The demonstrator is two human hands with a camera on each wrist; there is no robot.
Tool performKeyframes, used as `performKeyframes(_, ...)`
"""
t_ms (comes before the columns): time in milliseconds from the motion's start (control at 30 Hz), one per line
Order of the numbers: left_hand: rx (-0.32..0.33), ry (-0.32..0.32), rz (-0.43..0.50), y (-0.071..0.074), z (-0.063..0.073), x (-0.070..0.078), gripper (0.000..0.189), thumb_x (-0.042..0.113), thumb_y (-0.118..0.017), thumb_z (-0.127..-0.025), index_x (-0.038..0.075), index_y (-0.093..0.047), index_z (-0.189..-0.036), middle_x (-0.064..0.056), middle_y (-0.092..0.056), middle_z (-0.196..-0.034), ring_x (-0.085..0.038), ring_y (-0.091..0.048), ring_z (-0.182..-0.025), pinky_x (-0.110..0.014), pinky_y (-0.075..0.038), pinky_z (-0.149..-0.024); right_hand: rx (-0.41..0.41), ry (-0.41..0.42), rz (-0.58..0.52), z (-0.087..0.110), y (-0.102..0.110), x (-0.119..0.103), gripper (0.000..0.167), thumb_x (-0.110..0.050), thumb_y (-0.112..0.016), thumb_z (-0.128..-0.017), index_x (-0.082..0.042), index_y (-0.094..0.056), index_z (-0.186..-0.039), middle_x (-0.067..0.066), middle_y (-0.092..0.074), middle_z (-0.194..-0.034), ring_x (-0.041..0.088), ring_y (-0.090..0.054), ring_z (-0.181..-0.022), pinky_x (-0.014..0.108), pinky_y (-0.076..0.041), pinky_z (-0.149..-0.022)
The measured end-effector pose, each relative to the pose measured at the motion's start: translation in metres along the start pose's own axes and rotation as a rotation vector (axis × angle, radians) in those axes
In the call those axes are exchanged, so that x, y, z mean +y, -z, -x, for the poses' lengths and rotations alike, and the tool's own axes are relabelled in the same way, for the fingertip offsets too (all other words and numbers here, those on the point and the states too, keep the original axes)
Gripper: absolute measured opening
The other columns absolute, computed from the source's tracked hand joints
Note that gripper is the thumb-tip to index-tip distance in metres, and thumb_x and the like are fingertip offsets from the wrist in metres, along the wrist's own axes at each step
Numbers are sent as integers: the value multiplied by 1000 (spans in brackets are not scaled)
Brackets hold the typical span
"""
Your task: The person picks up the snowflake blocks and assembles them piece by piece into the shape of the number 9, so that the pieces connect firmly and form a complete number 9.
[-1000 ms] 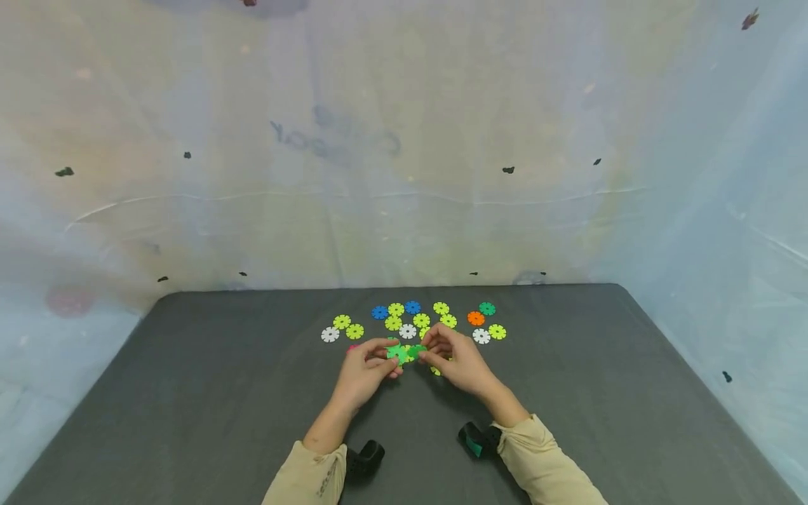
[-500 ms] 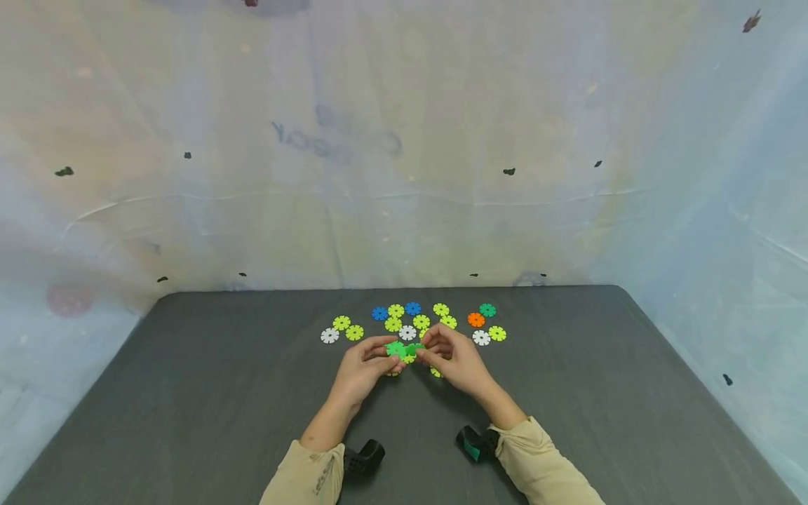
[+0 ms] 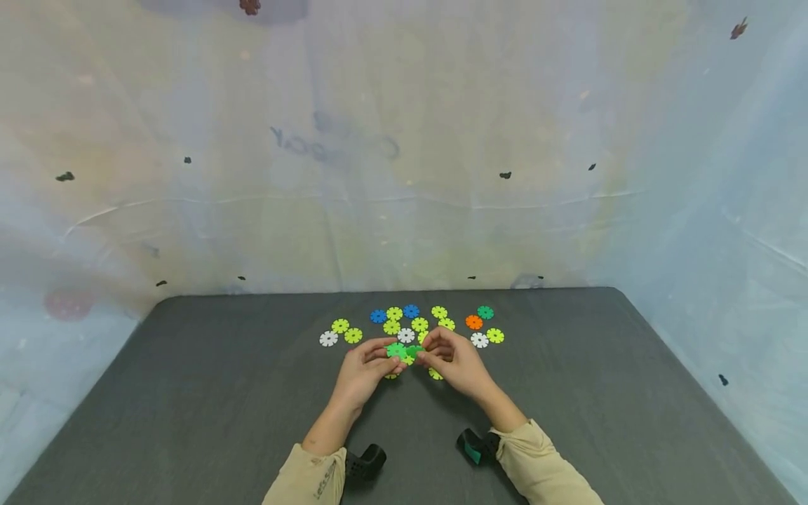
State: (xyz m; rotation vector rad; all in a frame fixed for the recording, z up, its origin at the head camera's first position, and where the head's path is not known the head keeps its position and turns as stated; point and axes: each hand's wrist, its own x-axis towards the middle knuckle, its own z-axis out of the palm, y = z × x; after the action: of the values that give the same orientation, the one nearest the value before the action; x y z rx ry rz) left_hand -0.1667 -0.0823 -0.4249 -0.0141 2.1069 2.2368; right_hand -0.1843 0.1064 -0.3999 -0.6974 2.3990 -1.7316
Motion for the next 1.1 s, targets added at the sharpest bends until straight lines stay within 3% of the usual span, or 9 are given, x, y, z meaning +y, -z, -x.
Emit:
performKeyframes(167,8,3,10,0,1,-1,40,0,-65,-89,-6,-56,-128,-20,-66,-99,-16,-71,-79,-38,-58,-80,10,24,-19,-4,-2,23,14,-3,-64,-91,5,-57,-100,26,-67,-92,44,-67,-84,47,-57,-72)
performKeyframes(333,1,0,8,0,2,-2,40,1,-66,-88,-7,-57,-127,-20,-67,-101,-24,-71,-85,-38,-58,-80,19,64,-35,-4,-3,30,16,-8,-66,-90,3,-59,-100,25,-67,-92,42,-67,-84,43,-58,-72)
performKeyframes(600,-4,-15,12,-1,3,-2,39,0,-66,-88,-10,-58,-125,-21,-68,-101,-13,-70,-79,-41,-57,-83,61,101,-69,-3,-6,28,16,-5,-65,-90,6,-59,-99,26,-65,-88,44,-67,-81,44,-58,-72)
performKeyframes(867,14,-34,24,-4,2,1,38,-1,-66,-88,-10,-58,-124,-22,-67,-101,-17,-71,-81,-43,-56,-84,150,101,-59,-3,-12,18,13,-1,-66,-88,7,-59,-95,25,-65,-84,36,-68,-75,47,-57,-70)
performKeyframes(1000,40,-70,-3,-7,2,5,37,-2,-66,-87,-9,-59,-123,-22,-67,-99,-15,-71,-78,-40,-57,-81,178,110,46,-5,-19,18,10,2,-68,-86,2,-61,-93,18,-66,-81,25,-69,-72,35,-59,-67)
performKeyframes(1100,52,-114,-92,-12,4,12,35,-2,-66,-87,-8,-61,-121,-21,-67,-95,-19,-71,-76,-31,-58,-68,168,135,112,-7,-22,25,11,1,-69,-85,-4,-62,-92,11,-67,-78,19,-69,-70,25,-56,-63)
